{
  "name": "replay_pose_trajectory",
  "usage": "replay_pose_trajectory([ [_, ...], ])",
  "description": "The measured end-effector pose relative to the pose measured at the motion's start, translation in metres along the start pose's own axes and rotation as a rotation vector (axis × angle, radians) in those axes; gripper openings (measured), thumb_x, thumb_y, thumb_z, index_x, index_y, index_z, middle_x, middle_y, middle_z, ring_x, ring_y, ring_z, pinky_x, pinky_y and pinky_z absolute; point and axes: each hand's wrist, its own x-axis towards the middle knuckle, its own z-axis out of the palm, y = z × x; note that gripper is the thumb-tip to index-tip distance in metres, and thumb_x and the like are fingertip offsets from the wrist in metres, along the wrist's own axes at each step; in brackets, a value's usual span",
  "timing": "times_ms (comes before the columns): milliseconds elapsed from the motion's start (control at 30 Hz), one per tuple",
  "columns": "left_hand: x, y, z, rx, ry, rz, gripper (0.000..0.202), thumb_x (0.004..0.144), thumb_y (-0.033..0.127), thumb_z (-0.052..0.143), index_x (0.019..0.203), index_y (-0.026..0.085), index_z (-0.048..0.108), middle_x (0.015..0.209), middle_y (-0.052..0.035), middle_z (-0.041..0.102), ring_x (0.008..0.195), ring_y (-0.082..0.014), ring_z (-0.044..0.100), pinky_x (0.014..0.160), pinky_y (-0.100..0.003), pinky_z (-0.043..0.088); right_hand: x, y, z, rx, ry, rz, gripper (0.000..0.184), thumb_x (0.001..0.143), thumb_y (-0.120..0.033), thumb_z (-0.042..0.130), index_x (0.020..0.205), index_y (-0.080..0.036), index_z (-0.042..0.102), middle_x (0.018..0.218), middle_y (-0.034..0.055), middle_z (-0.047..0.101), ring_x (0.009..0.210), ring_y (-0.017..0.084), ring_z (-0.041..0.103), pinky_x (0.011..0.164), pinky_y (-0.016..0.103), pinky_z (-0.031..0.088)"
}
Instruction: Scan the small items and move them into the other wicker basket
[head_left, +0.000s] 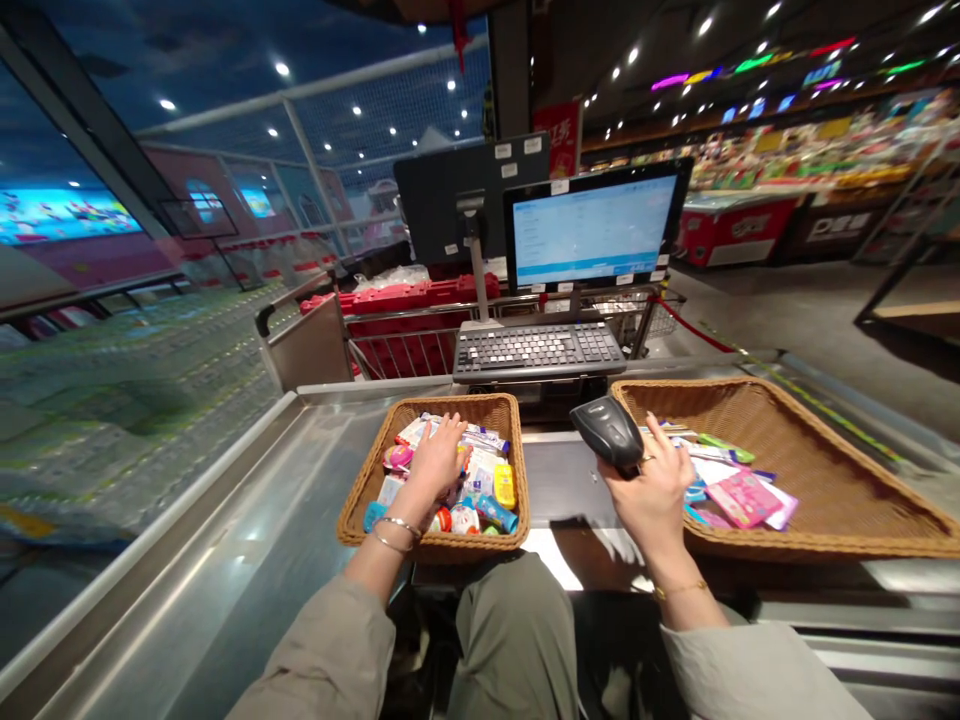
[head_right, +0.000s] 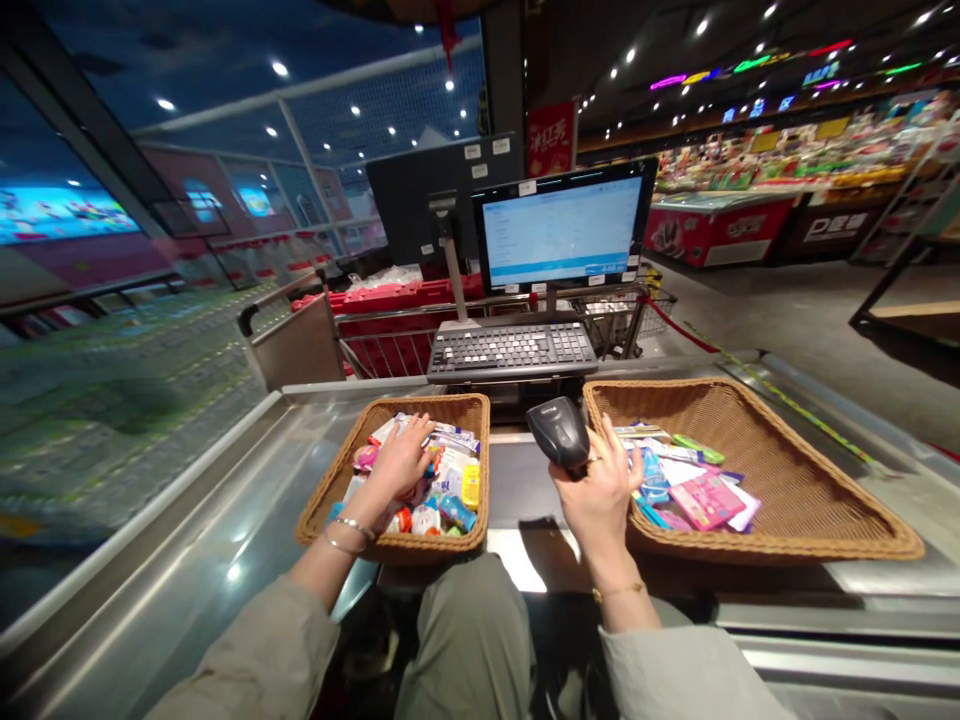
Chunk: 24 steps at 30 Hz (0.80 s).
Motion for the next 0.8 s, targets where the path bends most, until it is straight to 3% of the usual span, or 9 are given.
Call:
replay_pose_trajectory([
  [133,-0.004,-0.004,-0.006,0.018,-0.125,-0.103,0.043,0.100,0.027,0.055,0.141,0.015,0.055,0.153,-0.0170,0.056,0.145,-0.0294,0.048,0.122,-0.046,0.034,-0.003,-0.001,0.001,-0.007,0.001,-0.017,0.027,0.084,-0.038,0.062,0.103,-0.020,0.068,0.115,0.0138,0.075,0.135,0.034,0.056,0.119,0.062,0.025],
  [300,-0.003,0.005,-0.006,0.038,-0.233,-0.179,0.043,0.094,0.044,0.066,0.121,0.010,0.065,0.130,-0.0227,0.070,0.121,-0.0334,0.067,0.099,-0.039,0.051,-0.005,0.000,0.002,-0.003,0.000,-0.032,0.025,0.084,-0.036,0.062,0.104,-0.020,0.068,0.115,0.0132,0.075,0.135,0.034,0.056,0.118,0.063,0.027],
  [433,0.002,0.005,-0.004,0.049,-0.316,-0.229,0.043,0.087,0.045,0.075,0.112,0.010,0.067,0.118,-0.0222,0.075,0.109,-0.0337,0.072,0.088,-0.036,0.053,-0.006,0.003,0.001,0.001,-0.010,-0.014,0.028,0.083,-0.036,0.061,0.106,-0.021,0.067,0.115,0.0129,0.075,0.134,0.034,0.056,0.117,0.064,0.027],
  [633,0.006,0.004,-0.007,0.047,-0.329,-0.236,0.042,0.083,0.042,0.079,0.112,0.015,0.067,0.117,-0.0197,0.074,0.111,-0.0329,0.071,0.089,-0.035,0.052,-0.007,0.006,0.001,-0.002,-0.010,0.000,0.029,0.084,-0.039,0.061,0.106,-0.021,0.067,0.114,0.0133,0.075,0.132,0.035,0.058,0.117,0.066,0.026],
  [800,0.003,0.005,-0.009,-0.002,-0.265,-0.204,0.056,0.080,0.039,0.082,0.128,0.018,0.062,0.127,-0.0164,0.069,0.115,-0.0314,0.069,0.092,-0.034,0.051,-0.008,0.007,0.002,0.012,0.013,-0.042,0.030,0.084,-0.036,0.062,0.109,-0.020,0.066,0.114,0.0135,0.074,0.132,0.035,0.057,0.116,0.067,0.026],
])
